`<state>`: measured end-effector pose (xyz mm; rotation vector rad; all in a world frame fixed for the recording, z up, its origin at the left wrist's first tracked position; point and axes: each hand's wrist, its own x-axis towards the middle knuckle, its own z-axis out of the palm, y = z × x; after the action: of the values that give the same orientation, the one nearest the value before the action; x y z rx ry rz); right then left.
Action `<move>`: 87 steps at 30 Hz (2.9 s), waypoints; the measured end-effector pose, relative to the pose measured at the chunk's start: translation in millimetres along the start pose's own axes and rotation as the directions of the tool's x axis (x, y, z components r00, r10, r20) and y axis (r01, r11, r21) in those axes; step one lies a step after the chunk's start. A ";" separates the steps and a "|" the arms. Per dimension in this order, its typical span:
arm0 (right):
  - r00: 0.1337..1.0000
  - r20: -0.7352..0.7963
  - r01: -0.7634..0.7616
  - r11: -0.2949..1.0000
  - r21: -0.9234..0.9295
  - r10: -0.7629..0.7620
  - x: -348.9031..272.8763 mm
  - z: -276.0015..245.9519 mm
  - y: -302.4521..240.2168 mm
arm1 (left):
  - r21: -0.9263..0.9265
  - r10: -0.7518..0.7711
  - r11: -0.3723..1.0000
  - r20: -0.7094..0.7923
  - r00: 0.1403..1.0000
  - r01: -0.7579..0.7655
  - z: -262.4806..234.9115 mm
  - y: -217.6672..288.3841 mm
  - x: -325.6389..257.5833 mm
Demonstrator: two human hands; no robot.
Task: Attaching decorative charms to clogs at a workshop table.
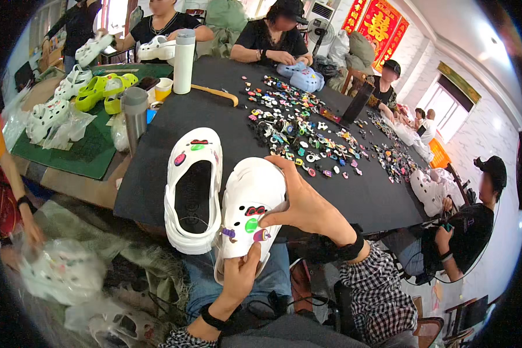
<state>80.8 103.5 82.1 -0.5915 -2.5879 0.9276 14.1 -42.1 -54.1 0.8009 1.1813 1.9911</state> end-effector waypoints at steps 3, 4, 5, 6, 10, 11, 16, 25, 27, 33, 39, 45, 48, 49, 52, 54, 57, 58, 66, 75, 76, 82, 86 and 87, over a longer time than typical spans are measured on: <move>1.000 -0.018 -0.010 0.999 -0.044 0.010 -2.2 5.1 -1.4 | -0.043 -0.033 0.999 -0.024 0.999 0.032 -1.1 -1.9 -1.0; 0.999 -0.048 0.015 0.997 -0.082 -0.019 -4.1 6.3 -0.6 | -0.075 -0.045 0.996 -0.034 0.998 0.043 -0.4 -2.1 -0.3; 0.999 -0.049 0.012 0.997 -0.082 -0.016 -6.6 8.1 1.3 | -0.076 -0.048 0.996 -0.032 0.998 0.045 -0.6 -2.4 -0.2; 0.997 -0.074 0.029 0.995 -0.095 -0.036 -9.5 10.5 3.8 | -0.045 -0.029 0.999 -0.029 0.999 0.028 -1.3 -2.5 -0.1; 0.993 -0.096 0.054 0.995 -0.086 -0.063 -12.4 11.9 3.5 | 0.035 0.020 0.999 0.017 1.000 -0.021 -2.6 1.3 2.0; 0.993 -0.096 0.056 0.995 -0.086 -0.064 -11.7 11.4 4.5 | 0.036 0.022 0.999 0.017 1.000 -0.022 -2.7 1.2 2.2; 0.998 -0.046 0.038 0.997 -0.063 -0.041 -5.4 10.0 6.7 | -0.065 -0.017 0.998 -0.001 1.000 0.017 -0.2 1.8 1.1; 0.985 -0.161 0.079 0.992 0.098 -0.063 -12.1 27.5 16.0 | 0.003 0.012 1.000 -0.032 0.999 -0.011 0.8 0.2 0.2; 0.986 -0.154 0.073 0.992 0.104 -0.057 -13.5 26.7 16.6 | -0.016 0.020 1.000 -0.026 0.999 -0.020 1.8 2.6 0.5; 0.992 -0.094 0.108 0.968 0.228 -0.088 -11.2 25.2 32.9 | -0.030 0.041 0.999 0.035 0.999 -0.040 -1.6 4.1 -1.2; 0.998 -0.061 0.031 0.949 0.312 -0.012 -19.6 26.6 33.8 | -0.051 0.036 0.998 0.075 0.997 -0.032 -2.2 6.4 -0.3; 0.996 -0.085 0.025 0.795 0.607 0.034 -21.2 28.4 28.5 | 0.034 -0.028 0.999 0.130 0.991 0.024 -1.7 29.3 2.3; 0.990 -0.122 0.030 0.732 0.681 0.074 -26.4 30.0 32.4 | 0.119 -0.071 0.992 0.202 0.977 0.047 -3.8 33.7 -0.1; 0.988 -0.134 0.033 0.734 0.678 0.080 -28.8 27.3 31.5 | 0.119 -0.072 0.992 0.216 0.974 0.047 -3.3 37.0 -0.5; 0.982 -0.110 -0.032 0.708 0.705 0.154 -31.9 19.3 28.9 | 0.273 -0.072 0.962 0.281 0.957 -0.008 2.6 47.0 -2.1; 0.981 -0.117 -0.029 0.710 0.703 0.156 -29.6 16.9 31.4 | 0.051 -0.205 0.979 0.223 0.953 0.198 9.6 51.2 -3.7; 0.981 -0.123 -0.007 0.659 0.752 0.150 -27.2 2.3 24.0 | 0.254 -0.108 0.967 0.359 0.927 0.015 14.3 60.8 6.4; 0.979 -0.155 0.025 0.681 0.731 0.131 -25.6 -1.0 25.3 | 0.045 -0.119 0.993 0.391 0.913 0.110 20.3 62.8 5.5; 0.926 -0.231 -0.038 0.684 0.728 0.297 -3.7 -4.5 76.0 | 0.106 0.062 0.985 0.514 0.856 -0.135 15.0 85.0 4.4; 0.913 -0.311 -0.118 0.899 0.421 0.265 16.7 13.6 119.5 | 0.656 0.510 0.558 0.213 0.833 -0.509 -32.8 123.3 40.6; 0.910 -0.329 -0.129 0.928 0.350 0.251 18.0 12.9 119.3 | 0.655 0.511 0.556 0.215 0.832 -0.511 -33.8 124.9 47.9; 0.914 -0.391 -0.099 0.994 0.039 0.106 10.3 -15.6 122.6 | 0.790 0.390 0.455 0.239 0.889 -0.412 -46.7 112.9 65.8; 0.814 -0.579 -0.158 0.975 -0.153 0.041 9.9 -64.7 161.4 | 0.844 0.379 0.361 0.257 0.889 -0.397 -49.4 110.5 64.2; 0.788 -0.611 -0.227 0.957 -0.181 0.071 2.0 -81.0 176.1 | 0.841 0.397 0.335 0.284 0.873 -0.426 -43.6 112.1 65.5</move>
<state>161.6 270.4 25.8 -0.9905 -2.0926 0.3574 -84.8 -51.2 40.3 1.8141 2.2521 1.5460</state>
